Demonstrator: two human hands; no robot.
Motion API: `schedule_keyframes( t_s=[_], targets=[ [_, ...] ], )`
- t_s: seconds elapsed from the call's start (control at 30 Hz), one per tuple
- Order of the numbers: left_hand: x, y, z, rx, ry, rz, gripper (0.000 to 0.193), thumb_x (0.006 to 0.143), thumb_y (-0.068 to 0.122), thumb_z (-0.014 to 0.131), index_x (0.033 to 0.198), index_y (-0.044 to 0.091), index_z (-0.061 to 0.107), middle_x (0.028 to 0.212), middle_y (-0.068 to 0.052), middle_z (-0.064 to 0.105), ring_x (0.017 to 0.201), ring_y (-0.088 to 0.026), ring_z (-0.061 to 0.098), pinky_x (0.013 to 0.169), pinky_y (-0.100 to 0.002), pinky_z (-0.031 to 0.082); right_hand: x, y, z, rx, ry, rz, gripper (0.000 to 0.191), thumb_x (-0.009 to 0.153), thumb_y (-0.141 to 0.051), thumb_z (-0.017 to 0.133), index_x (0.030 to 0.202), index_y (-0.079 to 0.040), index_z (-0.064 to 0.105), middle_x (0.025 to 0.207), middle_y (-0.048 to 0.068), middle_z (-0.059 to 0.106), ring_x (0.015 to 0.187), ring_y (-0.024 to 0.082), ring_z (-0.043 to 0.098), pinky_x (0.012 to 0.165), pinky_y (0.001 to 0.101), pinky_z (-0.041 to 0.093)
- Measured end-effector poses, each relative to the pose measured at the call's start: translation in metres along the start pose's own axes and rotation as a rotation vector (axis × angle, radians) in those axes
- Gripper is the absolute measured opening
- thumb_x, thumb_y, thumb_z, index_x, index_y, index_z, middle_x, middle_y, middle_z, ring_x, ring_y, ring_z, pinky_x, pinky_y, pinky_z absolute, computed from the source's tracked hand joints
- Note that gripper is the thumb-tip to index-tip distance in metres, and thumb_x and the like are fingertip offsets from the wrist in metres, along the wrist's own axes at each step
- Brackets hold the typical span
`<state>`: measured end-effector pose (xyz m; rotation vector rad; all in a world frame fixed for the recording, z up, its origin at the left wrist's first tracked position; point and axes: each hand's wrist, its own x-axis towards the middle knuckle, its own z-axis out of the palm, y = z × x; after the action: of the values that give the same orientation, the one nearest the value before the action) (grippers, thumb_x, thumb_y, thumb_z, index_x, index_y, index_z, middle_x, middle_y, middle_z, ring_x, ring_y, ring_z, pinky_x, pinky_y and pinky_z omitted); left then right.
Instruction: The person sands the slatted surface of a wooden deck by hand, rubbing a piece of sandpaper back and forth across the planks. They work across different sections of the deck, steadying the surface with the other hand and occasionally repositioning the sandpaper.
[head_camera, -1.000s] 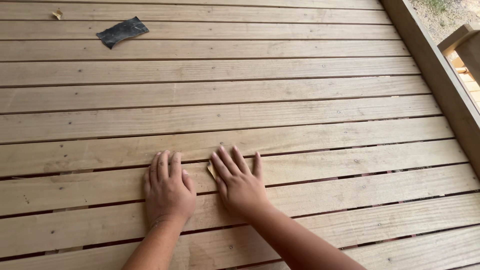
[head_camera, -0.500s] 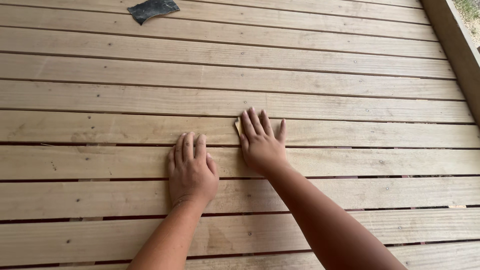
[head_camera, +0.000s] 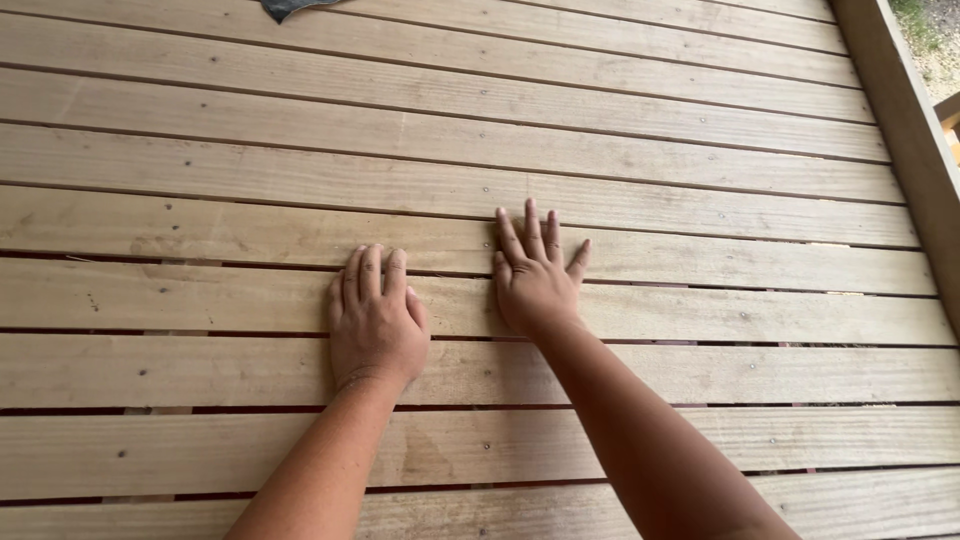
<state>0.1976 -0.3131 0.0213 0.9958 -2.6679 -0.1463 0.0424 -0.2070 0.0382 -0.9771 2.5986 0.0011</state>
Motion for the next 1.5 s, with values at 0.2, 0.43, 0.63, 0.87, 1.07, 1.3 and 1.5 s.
schedule_keyframes(
  t_s=[0.2, 0.43, 0.63, 0.87, 1.07, 1.3, 1.5],
  targets=[
    [-0.001, 0.000, 0.000, 0.026, -0.004, 0.001, 0.048, 0.098, 0.026, 0.044, 0.143, 0.010, 0.051, 0.151, -0.013, 0.047, 0.145, -0.028, 0.036, 0.119, -0.048, 0.026, -0.051, 0.007, 0.017, -0.046, -0.079, -0.082, 0.056, 0.107, -0.044, 0.015, 0.161, -0.041, 0.000, 0.169, -0.013, -0.007, 0.156, 0.017, -0.012, 0.122, 0.0597, -0.015],
    [-0.004, -0.001, 0.004, 0.034, 0.002, -0.008, 0.046, 0.099, 0.026, 0.044, 0.142, 0.011, 0.053, 0.151, -0.011, 0.048, 0.147, -0.027, 0.037, 0.121, -0.048, 0.027, -0.035, 0.225, -0.019, 0.124, -0.015, 0.645, 0.057, 0.107, -0.044, 0.008, 0.160, -0.038, -0.011, 0.170, -0.011, -0.014, 0.157, 0.018, -0.014, 0.123, 0.0639, -0.008],
    [-0.005, -0.001, 0.006, 0.067, 0.029, 0.000, 0.045, 0.099, 0.027, 0.046, 0.141, 0.011, 0.054, 0.150, -0.012, 0.050, 0.147, -0.028, 0.039, 0.121, -0.049, 0.029, -0.003, 0.107, -0.020, 0.090, -0.073, 0.335, 0.058, 0.108, -0.038, 0.008, 0.161, -0.030, -0.013, 0.169, -0.010, -0.017, 0.155, 0.022, -0.017, 0.123, 0.0589, -0.012],
    [-0.006, -0.004, 0.007, -0.017, 0.048, 0.026, 0.044, 0.098, 0.026, 0.049, 0.139, 0.011, 0.056, 0.151, -0.013, 0.051, 0.147, -0.029, 0.040, 0.121, -0.050, 0.031, 0.000, 0.008, -0.006, 0.076, -0.035, -0.071, 0.058, 0.106, -0.038, 0.017, 0.162, -0.034, 0.001, 0.170, -0.013, -0.005, 0.157, 0.017, -0.007, 0.124, 0.0556, -0.012],
    [-0.006, -0.003, 0.008, 0.044, 0.036, 0.005, 0.045, 0.097, 0.026, 0.048, 0.140, 0.012, 0.055, 0.150, -0.012, 0.051, 0.147, -0.028, 0.040, 0.121, -0.048, 0.030, -0.007, 0.216, -0.038, 0.153, 0.039, 0.536, 0.058, 0.106, -0.040, 0.009, 0.161, -0.032, -0.010, 0.170, -0.012, -0.013, 0.156, 0.016, -0.009, 0.122, 0.0613, -0.009],
    [-0.004, -0.001, 0.003, 0.071, 0.007, 0.007, 0.048, 0.097, 0.026, 0.046, 0.143, 0.011, 0.051, 0.151, -0.013, 0.047, 0.146, -0.029, 0.037, 0.119, -0.049, 0.028, -0.023, 0.103, -0.021, -0.009, -0.132, 0.277, 0.059, 0.108, -0.039, 0.011, 0.160, -0.031, -0.014, 0.168, -0.011, -0.019, 0.154, 0.020, -0.018, 0.120, 0.0619, -0.012],
    [-0.005, -0.003, 0.004, 0.020, -0.012, 0.007, 0.046, 0.099, 0.026, 0.046, 0.143, 0.012, 0.052, 0.152, -0.013, 0.047, 0.148, -0.029, 0.036, 0.122, -0.049, 0.028, -0.077, -0.004, 0.030, 0.069, -0.100, -0.239, 0.058, 0.106, -0.039, 0.019, 0.162, -0.033, 0.004, 0.169, -0.010, -0.001, 0.155, 0.015, -0.008, 0.123, 0.0547, -0.014]
  ],
)
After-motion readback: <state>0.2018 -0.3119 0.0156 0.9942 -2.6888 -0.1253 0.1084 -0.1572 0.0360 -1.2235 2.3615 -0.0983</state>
